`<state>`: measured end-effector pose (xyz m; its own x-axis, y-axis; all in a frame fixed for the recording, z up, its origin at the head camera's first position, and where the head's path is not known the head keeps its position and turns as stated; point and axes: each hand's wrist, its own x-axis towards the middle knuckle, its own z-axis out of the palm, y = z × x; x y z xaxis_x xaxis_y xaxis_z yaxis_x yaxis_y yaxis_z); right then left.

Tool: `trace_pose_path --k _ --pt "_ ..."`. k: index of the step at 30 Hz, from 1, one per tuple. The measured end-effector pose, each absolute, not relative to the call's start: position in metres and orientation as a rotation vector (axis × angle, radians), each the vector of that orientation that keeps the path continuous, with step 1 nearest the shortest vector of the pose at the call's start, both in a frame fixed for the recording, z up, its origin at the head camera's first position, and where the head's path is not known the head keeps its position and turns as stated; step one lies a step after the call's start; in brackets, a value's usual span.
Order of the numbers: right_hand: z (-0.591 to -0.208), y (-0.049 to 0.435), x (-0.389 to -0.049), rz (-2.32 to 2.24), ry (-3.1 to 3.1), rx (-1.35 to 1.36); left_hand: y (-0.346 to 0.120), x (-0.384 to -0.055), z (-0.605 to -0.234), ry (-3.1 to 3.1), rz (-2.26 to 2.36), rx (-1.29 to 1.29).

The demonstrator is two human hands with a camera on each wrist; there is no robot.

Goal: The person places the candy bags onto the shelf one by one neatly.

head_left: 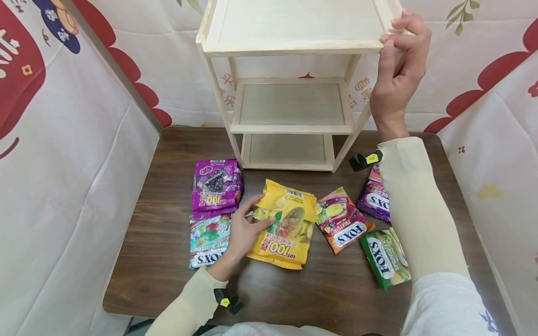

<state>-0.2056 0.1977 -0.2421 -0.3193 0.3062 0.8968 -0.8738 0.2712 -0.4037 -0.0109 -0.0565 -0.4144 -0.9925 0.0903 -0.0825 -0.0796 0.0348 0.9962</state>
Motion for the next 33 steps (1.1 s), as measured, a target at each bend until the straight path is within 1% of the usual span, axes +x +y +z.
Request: trace_pose_path --k 5,9,16,21,24,28,33 --pt "-0.241 0.198 -0.206 1.322 -1.416 0.567 -0.061 -0.022 -0.400 2.086 2.260 0.037" --pt "-0.240 0.199 -0.206 1.318 -1.423 0.562 -0.065 -0.033 -0.385 2.078 2.364 0.134" --pt "-0.241 0.201 -0.207 1.312 -1.439 0.557 -0.074 -0.048 -0.328 2.150 2.444 0.324" --pt "-0.242 0.204 -0.208 1.306 -1.437 0.549 -0.075 -0.060 -0.288 2.076 2.573 0.388" --pt "-0.244 0.204 -0.208 1.309 -1.433 0.560 -0.075 -0.065 -0.267 2.056 2.639 0.415" --pt "-0.246 0.205 -0.208 1.325 -1.412 0.566 -0.074 -0.073 -0.244 2.068 2.688 0.514" --pt "-0.245 0.208 -0.207 1.327 -1.404 0.560 -0.072 -0.089 -0.208 2.006 2.748 0.488"
